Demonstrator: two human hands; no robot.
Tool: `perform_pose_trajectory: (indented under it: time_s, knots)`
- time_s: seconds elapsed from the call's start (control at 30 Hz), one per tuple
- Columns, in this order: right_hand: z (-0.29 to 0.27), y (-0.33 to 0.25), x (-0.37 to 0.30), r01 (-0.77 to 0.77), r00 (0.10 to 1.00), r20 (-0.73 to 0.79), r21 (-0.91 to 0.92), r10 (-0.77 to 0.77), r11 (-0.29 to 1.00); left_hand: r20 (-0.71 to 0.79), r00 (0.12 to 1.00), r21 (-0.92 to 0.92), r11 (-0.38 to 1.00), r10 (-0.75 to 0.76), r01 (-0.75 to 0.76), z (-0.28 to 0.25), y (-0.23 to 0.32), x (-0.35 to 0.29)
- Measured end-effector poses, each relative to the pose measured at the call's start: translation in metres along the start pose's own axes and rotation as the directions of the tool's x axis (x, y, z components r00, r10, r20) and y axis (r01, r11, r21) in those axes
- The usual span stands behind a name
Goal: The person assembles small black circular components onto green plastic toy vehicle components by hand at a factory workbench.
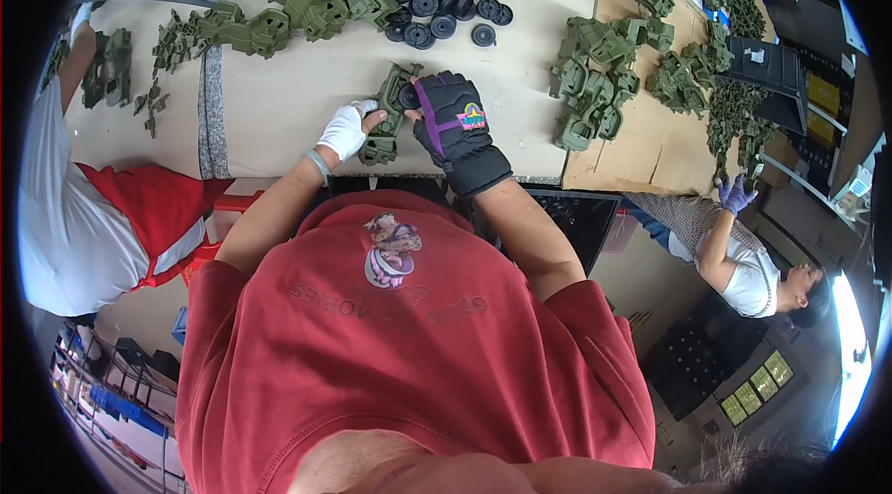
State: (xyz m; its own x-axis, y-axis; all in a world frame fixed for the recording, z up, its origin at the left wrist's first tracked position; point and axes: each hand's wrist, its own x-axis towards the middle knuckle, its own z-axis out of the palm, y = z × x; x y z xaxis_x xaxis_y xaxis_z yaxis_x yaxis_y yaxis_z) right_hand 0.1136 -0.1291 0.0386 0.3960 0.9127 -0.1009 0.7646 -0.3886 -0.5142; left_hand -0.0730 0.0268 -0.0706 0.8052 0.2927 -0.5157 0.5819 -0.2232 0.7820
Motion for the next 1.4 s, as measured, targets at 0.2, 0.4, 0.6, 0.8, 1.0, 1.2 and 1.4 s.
perform_pose_trajectory:
  time_s: [0.2, 0.4, 0.6, 0.8, 1.0, 1.2, 1.4]
  knots:
    - [-0.006, -0.004, 0.009, 0.053, 0.993, -0.109, 0.018, -0.051, 0.998, -0.025, 0.999, 0.004, 0.999, -0.045, 0.045, 0.001, -0.003, -0.003]
    - [-0.008, -0.006, 0.061, 0.334, 0.911, -0.241, -0.047, -0.335, 0.941, -0.068, 0.998, 0.128, 0.992, 0.014, -0.005, 0.002, 0.011, -0.021]
    - [0.013, -0.033, 0.083, 0.569, 0.822, 0.1, -0.135, -0.56, 0.811, 0.158, 0.986, 0.265, 0.96, 0.048, -0.09, 0.017, -0.032, -0.006]
    - [0.026, -0.031, 0.085, 0.199, 0.975, -0.058, -0.213, -0.215, 0.957, 0.117, 0.939, 0.278, 0.897, 0.325, -0.345, -0.005, -0.004, -0.009]
    - [0.007, -0.025, 0.096, 0.717, 0.672, 0.323, -0.057, -0.666, 0.695, 0.493, 0.87, 0.483, 0.829, 0.009, -0.282, -0.032, 0.035, 0.006]
    - [-0.001, -0.045, 0.096, -0.104, 0.985, 0.126, -0.08, 0.114, 0.991, 0.387, 0.906, 0.258, 0.922, 0.173, -0.287, -0.018, 0.0, 0.005]
    - [0.027, -0.011, 0.079, -0.103, 0.91, -0.374, 0.217, 0.18, 0.971, 0.248, 0.966, 0.285, 0.959, -0.068, -0.005, 0.0, 0.005, -0.008]
